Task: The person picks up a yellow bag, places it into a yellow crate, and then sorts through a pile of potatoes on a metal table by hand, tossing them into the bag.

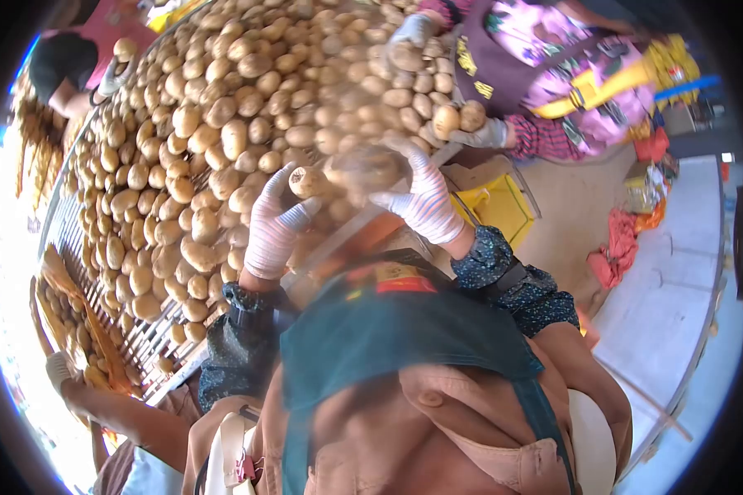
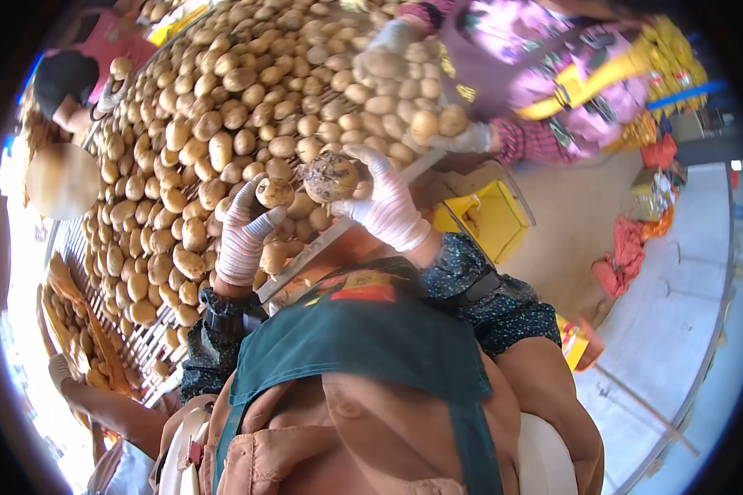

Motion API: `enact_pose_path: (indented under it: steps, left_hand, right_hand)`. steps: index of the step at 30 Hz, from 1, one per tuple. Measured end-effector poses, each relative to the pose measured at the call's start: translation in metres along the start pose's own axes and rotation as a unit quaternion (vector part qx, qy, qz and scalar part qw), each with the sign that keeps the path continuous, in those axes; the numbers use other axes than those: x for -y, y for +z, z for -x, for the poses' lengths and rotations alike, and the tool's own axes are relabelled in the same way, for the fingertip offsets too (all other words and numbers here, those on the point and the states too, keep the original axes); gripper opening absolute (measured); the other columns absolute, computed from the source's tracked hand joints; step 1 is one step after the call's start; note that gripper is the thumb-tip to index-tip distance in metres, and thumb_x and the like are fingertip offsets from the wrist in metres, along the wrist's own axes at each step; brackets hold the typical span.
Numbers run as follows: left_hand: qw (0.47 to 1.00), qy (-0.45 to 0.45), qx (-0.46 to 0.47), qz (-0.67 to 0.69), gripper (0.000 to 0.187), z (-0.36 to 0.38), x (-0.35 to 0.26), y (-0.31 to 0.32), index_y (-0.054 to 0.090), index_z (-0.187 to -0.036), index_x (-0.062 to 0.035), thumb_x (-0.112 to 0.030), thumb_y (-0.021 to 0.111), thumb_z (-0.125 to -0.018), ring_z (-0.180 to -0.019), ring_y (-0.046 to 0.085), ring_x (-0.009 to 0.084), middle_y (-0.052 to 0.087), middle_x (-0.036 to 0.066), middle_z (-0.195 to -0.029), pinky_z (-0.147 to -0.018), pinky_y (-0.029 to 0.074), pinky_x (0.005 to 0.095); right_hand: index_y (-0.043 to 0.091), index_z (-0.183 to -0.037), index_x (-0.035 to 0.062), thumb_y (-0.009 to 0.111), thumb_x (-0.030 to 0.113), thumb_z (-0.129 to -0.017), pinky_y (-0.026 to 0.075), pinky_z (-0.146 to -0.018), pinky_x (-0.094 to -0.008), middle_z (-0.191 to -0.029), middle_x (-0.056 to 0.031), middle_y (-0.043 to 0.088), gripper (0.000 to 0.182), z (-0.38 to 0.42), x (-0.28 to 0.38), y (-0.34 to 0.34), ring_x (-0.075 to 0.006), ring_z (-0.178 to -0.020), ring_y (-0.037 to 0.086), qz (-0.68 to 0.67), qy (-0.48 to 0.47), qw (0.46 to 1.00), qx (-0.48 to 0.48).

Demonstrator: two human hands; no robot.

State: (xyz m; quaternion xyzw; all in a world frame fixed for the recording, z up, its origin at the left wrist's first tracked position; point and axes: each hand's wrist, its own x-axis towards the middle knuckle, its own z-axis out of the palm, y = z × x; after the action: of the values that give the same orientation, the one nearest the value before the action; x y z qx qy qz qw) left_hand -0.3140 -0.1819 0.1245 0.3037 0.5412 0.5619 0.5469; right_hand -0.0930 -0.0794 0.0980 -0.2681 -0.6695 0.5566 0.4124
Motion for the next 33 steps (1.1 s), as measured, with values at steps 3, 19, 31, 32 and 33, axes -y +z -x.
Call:
enact_pose_path:
  steps: [3,19,31,32,33]
  left_hand:
    - [0.999,-0.003,0.049,0.003,0.062,-0.001,0.014,0.037,0.044,-0.146,0.0045,-0.005,0.068,-0.090,-0.107,0.061,0.0156,0.063,0.008,-0.124,-0.089,0.052,0.0292]
    - [0.770,-0.399,0.483,-0.118,0.022,0.033,0.198,0.329,0.059,-0.115,-0.0040,-0.011,0.063,-0.094,-0.092,0.058,0.0106,0.060,0.002,-0.104,-0.079,0.049,0.0243]
    - [0.467,-0.140,0.858,-0.163,0.054,0.212,0.261,0.486,0.053,-0.138,-0.0028,-0.027,0.069,-0.093,-0.104,0.064,0.0169,0.064,0.010,-0.124,-0.086,0.053,0.0315]
    - [0.446,-0.170,0.854,-0.208,0.054,0.212,0.244,0.488,0.053,-0.139,-0.0027,-0.027,0.069,-0.094,-0.104,0.065,0.0174,0.064,0.010,-0.124,-0.086,0.053,0.0315]
    - [0.426,-0.198,0.846,-0.253,0.054,0.209,0.234,0.489,0.053,-0.139,-0.0025,-0.028,0.069,-0.094,-0.104,0.065,0.0180,0.064,0.011,-0.124,-0.086,0.053,0.0316]
  right_hand:
    - [0.046,-0.140,0.0039,0.080,-0.004,-0.078,0.052,-0.103,-0.0383,-0.136,-0.0129,0.057,0.071,0.043,0.000,-0.042,-0.0242,-0.124,0.058,-0.183,0.105,0.977,-0.037]
    - [0.060,-0.133,-0.0030,0.077,0.009,-0.079,0.048,-0.099,-0.0316,-0.129,-0.0125,0.066,0.057,0.514,-0.004,-0.159,-0.0201,-0.118,0.061,-0.115,0.257,0.740,-0.611]
    - [0.065,-0.112,0.0048,0.071,0.021,-0.090,0.052,-0.072,-0.0337,-0.097,-0.0052,0.069,0.028,0.726,0.045,0.000,-0.0195,-0.086,0.064,-0.171,0.156,0.198,-0.953]
    - [0.065,-0.110,0.0052,0.070,0.021,-0.091,0.052,-0.069,-0.0347,-0.094,-0.0056,0.068,0.025,0.745,0.032,0.017,-0.0200,-0.083,0.064,-0.183,0.227,0.186,-0.938]
    - [0.065,-0.108,0.0056,0.069,0.020,-0.091,0.052,-0.066,-0.0357,-0.091,-0.0060,0.067,0.023,0.773,0.014,0.037,-0.0206,-0.079,0.064,-0.194,0.297,0.176,-0.918]
